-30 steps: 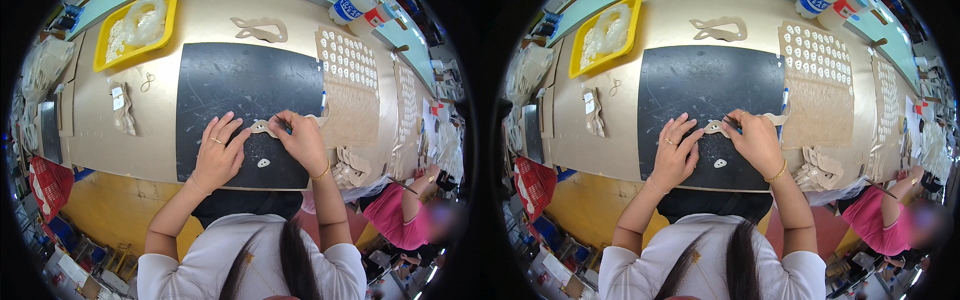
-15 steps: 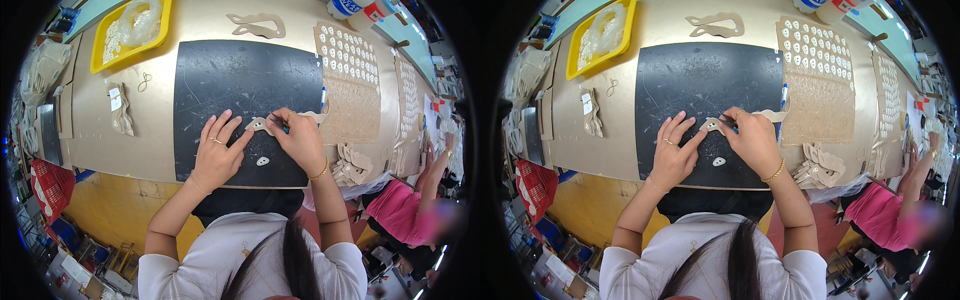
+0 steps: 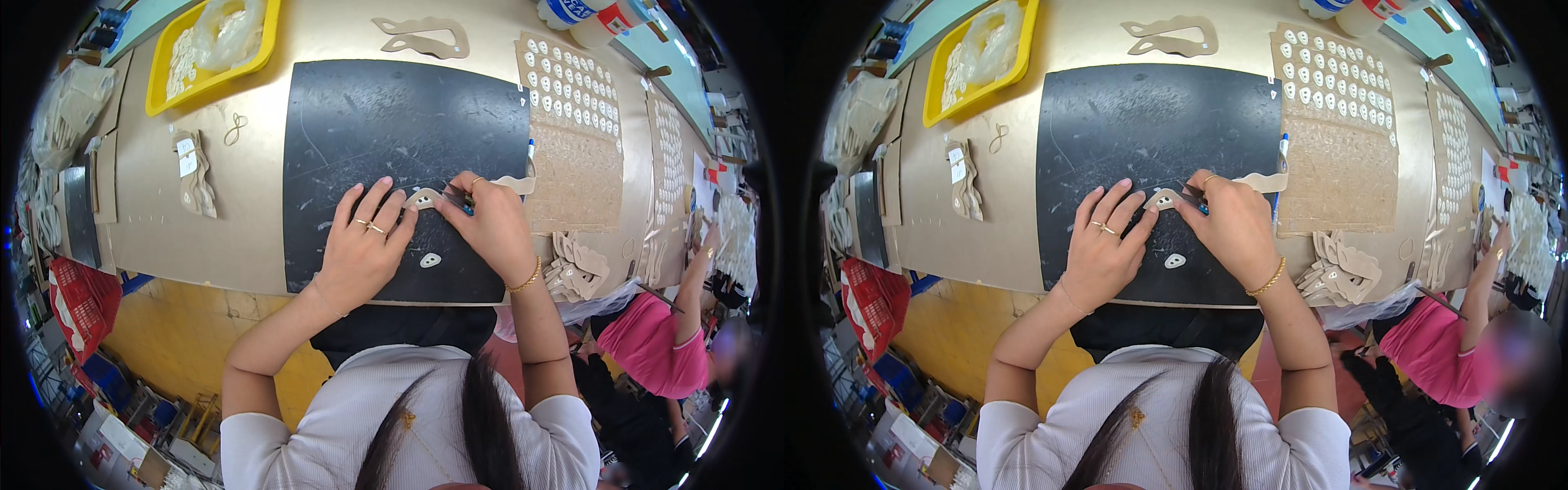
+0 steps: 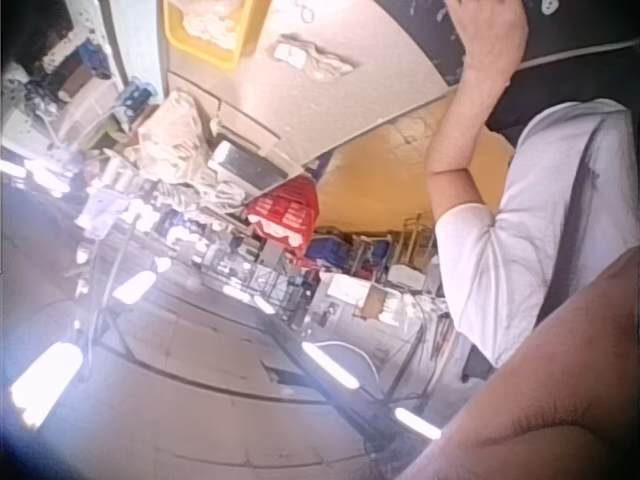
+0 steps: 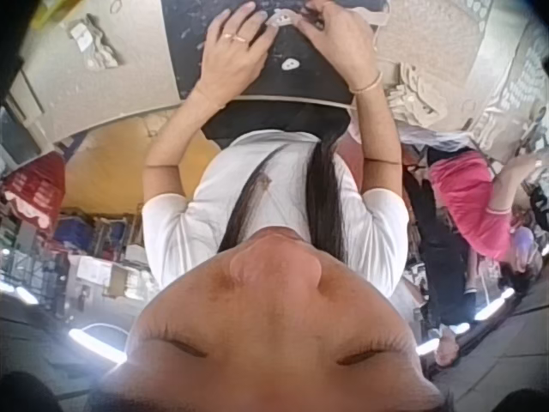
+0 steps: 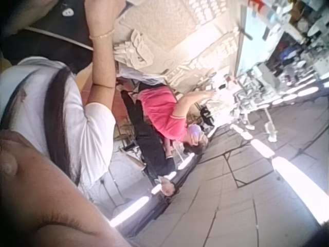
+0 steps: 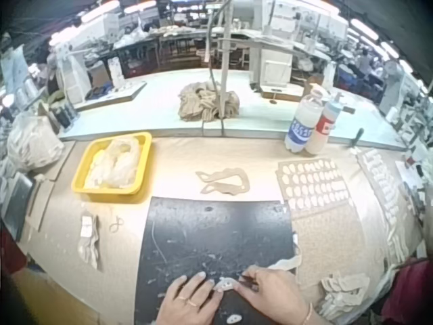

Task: The person uses a rotary cutter and a template to cut small white fabric pieces on a black mat. They repeatedly position the template, cut along its edge, and place the cut pieces aside. The person also writes on small white paper pieces with a blue marker and sets them on the table.

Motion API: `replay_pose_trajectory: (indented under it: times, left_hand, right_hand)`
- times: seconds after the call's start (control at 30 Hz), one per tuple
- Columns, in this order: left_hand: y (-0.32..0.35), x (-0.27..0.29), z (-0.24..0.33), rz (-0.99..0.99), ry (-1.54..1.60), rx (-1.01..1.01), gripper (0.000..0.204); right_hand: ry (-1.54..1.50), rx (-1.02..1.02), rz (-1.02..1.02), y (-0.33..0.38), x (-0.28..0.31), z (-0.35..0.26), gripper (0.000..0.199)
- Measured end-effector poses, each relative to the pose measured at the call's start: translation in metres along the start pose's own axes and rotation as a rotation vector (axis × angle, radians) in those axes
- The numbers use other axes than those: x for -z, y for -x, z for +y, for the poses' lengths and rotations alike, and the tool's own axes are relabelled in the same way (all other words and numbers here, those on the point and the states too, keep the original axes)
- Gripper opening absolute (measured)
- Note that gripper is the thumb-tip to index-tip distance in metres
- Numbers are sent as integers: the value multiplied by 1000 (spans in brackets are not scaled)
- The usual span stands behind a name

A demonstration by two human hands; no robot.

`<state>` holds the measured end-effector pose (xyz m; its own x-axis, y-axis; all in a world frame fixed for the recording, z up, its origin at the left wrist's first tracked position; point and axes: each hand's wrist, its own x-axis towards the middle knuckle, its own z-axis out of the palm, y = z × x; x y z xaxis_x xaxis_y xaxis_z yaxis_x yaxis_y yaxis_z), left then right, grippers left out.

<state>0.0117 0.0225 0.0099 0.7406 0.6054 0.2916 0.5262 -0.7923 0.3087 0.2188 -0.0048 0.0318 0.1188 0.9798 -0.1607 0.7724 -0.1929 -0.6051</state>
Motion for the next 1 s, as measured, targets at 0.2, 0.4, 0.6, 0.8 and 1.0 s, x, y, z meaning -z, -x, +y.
replay_pose_trajectory:
  times: [0.2,0.4,0.6,0.8,1.0]
  left_hand:
    - [-3,-4,-2,15,-33,-58,25]
    - [-5,-3,-2,3,-49,-65,22]
    - [-5,-5,-4,11,-34,-69,21]
    - [2,-8,-5,-9,4,-40,32]
    - [15,-12,6,-15,24,41,47]
  right_hand:
    - [11,-75,-82,-4,5,-3,29]
    - [43,-58,-85,-5,5,-2,26]
    - [42,-100,-101,-7,7,-6,26]
    - [33,-49,-127,-14,6,3,33]
    - [143,21,-168,-20,10,-3,33]
